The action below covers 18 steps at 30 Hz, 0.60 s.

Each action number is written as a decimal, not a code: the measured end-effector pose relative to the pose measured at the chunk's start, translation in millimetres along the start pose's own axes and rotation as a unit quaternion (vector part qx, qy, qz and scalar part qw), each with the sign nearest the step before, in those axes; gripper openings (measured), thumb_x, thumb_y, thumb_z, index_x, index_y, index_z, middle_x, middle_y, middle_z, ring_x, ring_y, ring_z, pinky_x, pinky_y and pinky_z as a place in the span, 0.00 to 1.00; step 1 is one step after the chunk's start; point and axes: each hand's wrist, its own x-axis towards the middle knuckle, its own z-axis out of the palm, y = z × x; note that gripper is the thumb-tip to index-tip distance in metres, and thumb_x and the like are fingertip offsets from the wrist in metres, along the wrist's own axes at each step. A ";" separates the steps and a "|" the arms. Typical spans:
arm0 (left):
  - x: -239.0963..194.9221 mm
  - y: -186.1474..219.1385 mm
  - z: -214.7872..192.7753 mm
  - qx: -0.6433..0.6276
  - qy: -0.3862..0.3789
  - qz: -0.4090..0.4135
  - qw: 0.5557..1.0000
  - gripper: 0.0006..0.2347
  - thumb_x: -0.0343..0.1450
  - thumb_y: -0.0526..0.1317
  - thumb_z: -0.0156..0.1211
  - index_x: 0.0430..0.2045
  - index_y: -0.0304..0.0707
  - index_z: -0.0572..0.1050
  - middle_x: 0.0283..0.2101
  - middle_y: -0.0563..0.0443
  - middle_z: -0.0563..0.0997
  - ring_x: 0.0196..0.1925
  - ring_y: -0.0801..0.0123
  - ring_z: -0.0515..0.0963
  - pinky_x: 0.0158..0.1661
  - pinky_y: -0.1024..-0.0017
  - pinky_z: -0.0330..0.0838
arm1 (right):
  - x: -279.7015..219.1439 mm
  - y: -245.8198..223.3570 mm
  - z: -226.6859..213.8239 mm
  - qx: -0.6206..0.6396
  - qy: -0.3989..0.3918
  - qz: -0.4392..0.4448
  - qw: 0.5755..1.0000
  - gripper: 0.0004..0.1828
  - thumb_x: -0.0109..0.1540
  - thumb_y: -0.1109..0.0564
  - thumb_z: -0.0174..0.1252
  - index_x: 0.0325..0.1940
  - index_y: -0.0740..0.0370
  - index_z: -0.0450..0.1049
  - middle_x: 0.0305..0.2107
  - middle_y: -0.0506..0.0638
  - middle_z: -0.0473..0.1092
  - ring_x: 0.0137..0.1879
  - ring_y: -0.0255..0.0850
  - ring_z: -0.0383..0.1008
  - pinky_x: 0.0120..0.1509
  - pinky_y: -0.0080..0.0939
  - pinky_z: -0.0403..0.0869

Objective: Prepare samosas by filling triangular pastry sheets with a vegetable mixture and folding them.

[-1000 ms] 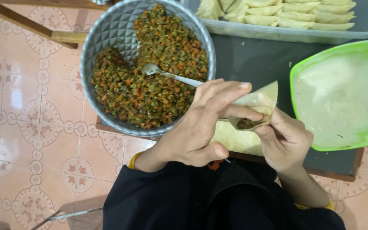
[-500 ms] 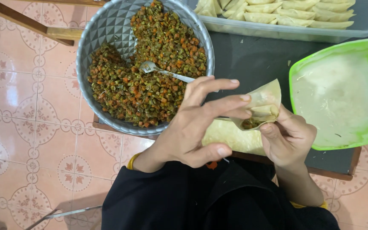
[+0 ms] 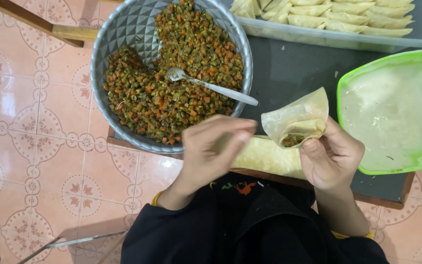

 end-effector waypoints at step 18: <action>-9.8 -28.1 58.9 -0.073 -0.039 -0.002 0.997 0.11 0.75 0.25 0.59 0.51 0.30 0.80 0.46 0.45 0.85 0.48 0.60 0.84 0.50 0.71 0.77 | 4.6 -11.8 0.8 -0.014 0.014 0.075 0.997 0.31 0.69 0.73 0.57 0.75 0.73 0.54 0.51 0.64 0.75 0.57 0.39 0.76 0.65 0.36 0.74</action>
